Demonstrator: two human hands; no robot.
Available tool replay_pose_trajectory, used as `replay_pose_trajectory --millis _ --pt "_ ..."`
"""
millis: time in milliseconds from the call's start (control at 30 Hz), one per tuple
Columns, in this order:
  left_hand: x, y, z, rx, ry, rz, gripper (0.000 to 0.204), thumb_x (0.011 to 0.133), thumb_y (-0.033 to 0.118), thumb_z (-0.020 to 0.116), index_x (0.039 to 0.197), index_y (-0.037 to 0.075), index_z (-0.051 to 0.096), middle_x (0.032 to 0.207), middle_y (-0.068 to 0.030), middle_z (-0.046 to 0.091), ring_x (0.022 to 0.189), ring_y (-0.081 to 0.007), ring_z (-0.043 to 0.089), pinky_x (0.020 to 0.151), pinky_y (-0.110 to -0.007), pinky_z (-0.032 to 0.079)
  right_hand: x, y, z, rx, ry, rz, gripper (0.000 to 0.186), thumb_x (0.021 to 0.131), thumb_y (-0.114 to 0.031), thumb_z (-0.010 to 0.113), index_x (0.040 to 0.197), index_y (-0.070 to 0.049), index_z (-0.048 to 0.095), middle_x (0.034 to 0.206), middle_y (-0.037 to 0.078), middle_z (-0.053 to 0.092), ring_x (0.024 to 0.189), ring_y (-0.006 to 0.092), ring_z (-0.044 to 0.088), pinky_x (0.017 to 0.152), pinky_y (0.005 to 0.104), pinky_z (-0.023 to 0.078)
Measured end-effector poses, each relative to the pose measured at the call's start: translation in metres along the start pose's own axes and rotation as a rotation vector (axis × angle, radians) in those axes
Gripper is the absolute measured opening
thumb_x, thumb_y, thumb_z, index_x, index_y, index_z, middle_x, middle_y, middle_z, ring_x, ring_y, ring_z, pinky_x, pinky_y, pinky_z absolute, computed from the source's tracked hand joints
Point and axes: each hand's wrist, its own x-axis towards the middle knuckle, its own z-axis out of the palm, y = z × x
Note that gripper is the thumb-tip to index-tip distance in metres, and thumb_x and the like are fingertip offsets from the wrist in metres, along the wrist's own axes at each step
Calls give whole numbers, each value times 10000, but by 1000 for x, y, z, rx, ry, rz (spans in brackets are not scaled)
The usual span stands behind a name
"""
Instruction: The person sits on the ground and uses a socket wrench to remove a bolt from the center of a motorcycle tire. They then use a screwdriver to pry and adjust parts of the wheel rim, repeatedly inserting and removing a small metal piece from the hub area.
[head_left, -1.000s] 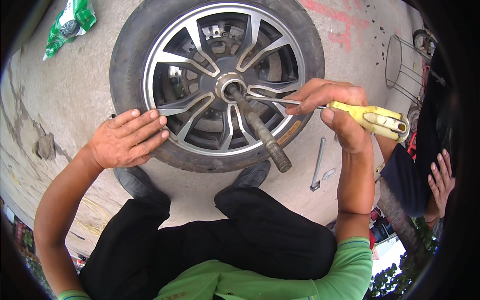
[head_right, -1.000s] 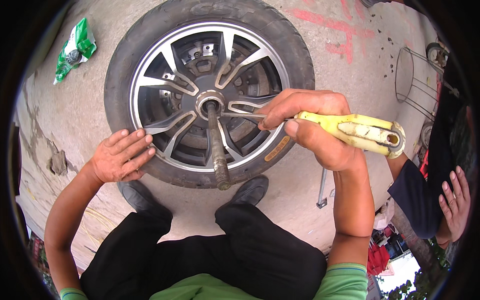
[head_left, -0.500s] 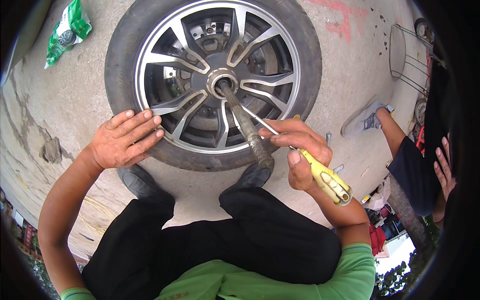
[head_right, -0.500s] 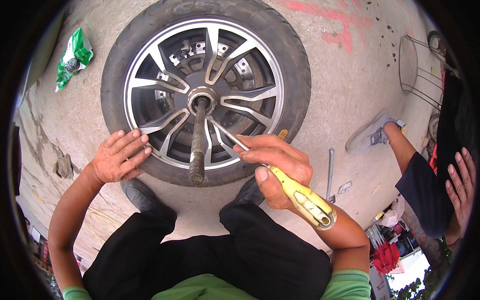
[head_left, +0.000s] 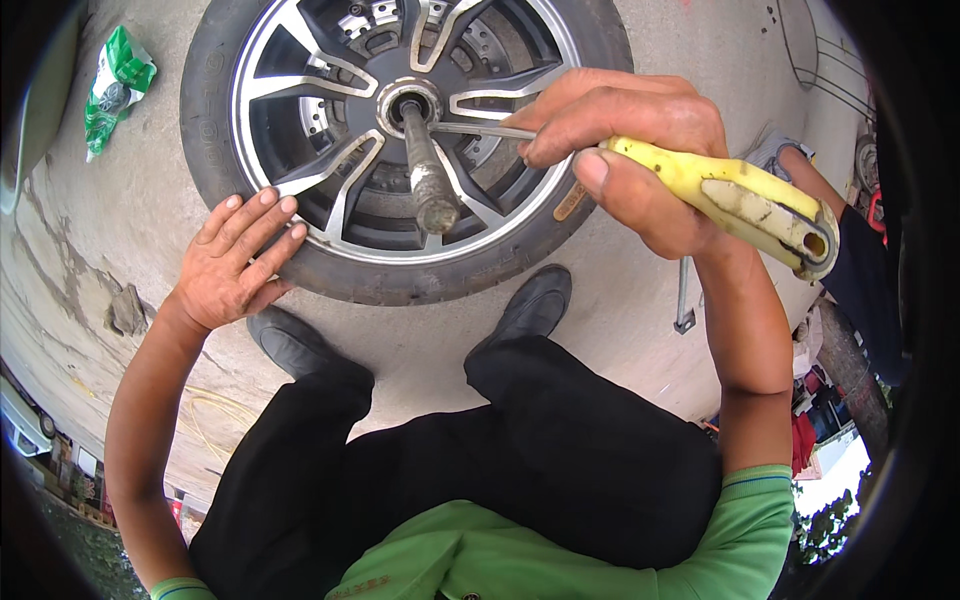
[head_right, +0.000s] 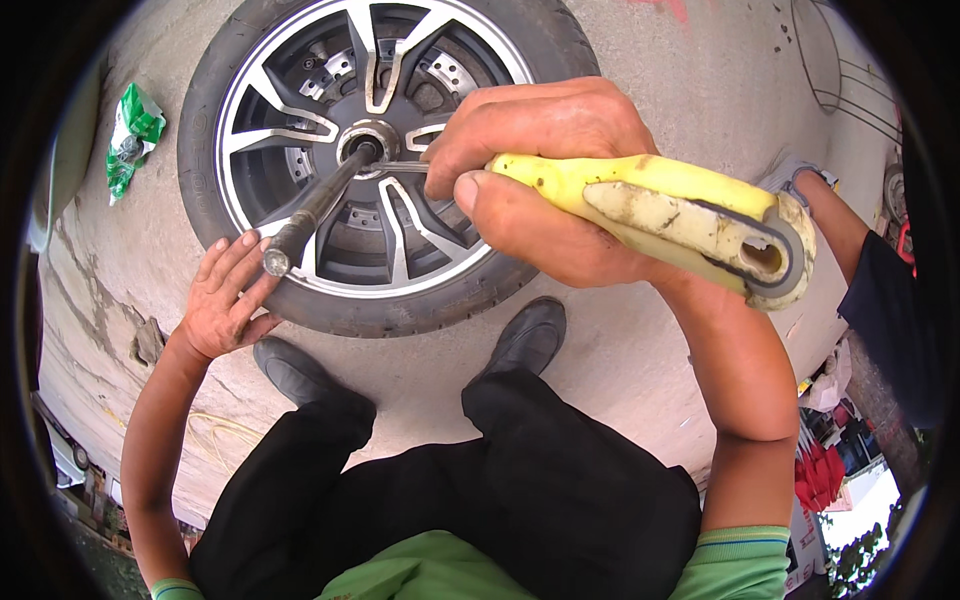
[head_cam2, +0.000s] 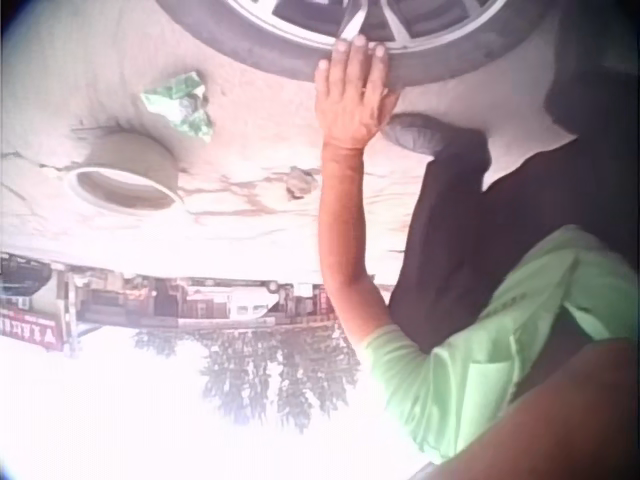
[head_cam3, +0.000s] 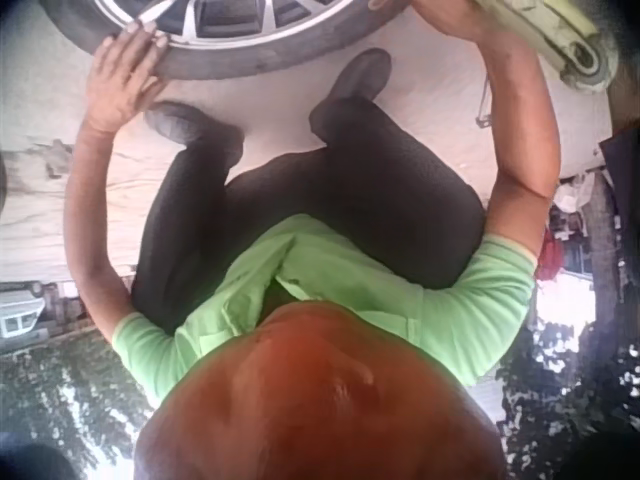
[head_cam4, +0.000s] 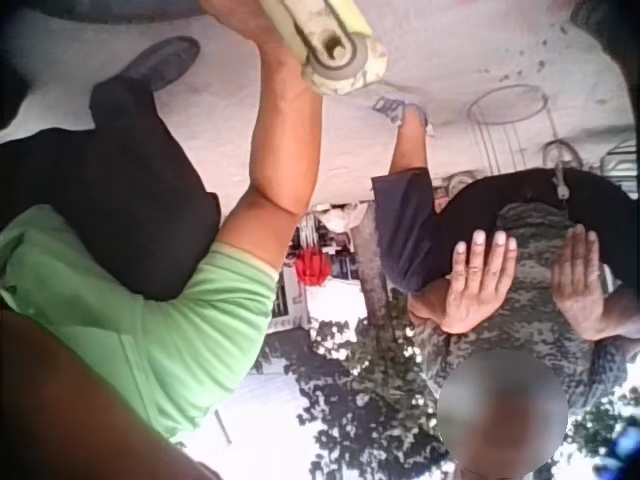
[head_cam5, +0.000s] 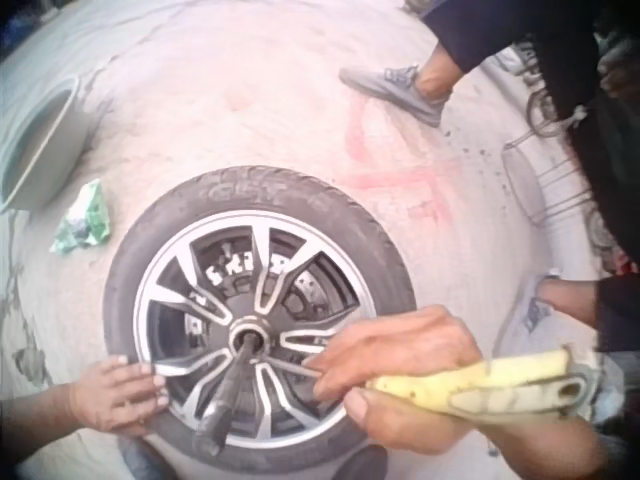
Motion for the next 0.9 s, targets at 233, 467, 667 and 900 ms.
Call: replay_pose_trajectory --millis 233,467,667,900 --pt "-4 1 3 53 -16 -9 746 806 430 765 1460 149 543 1553 -116 489 1478 -321 403 1225 -497 249 -41 4 47 -80 218 -129 276 823 -58 560 1028 65 700 989 249 723 856 291 744 746 357 603" --pt "0 4 -4 94 -56 -16 768 829 440 751 1487 130 504 1561 -127 474 1480 -338 397 1217 -511 267 -53 -5 106 -255 459 -132 344 690 -20 755 1030 2 706 1053 195 706 772 273 710 672 329 588" --pt "4 9 -9 116 -91 -36 811 819 448 759 1510 136 472 1576 -126 454 1490 -328 384 1235 -505 254 -61 -22 98 -333 443 -115 229 759 -134 739 953 -20 701 981 145 687 761 247 689 659 336 577" --pt "4 13 -9 123 -111 -71 849 782 422 779 1521 150 463 1600 -106 423 1509 -309 356 1252 -492 239 -73 -47 25 -206 235 85 309 953 -147 474 1057 41 697 1039 220 729 928 267 730 836 365 585"
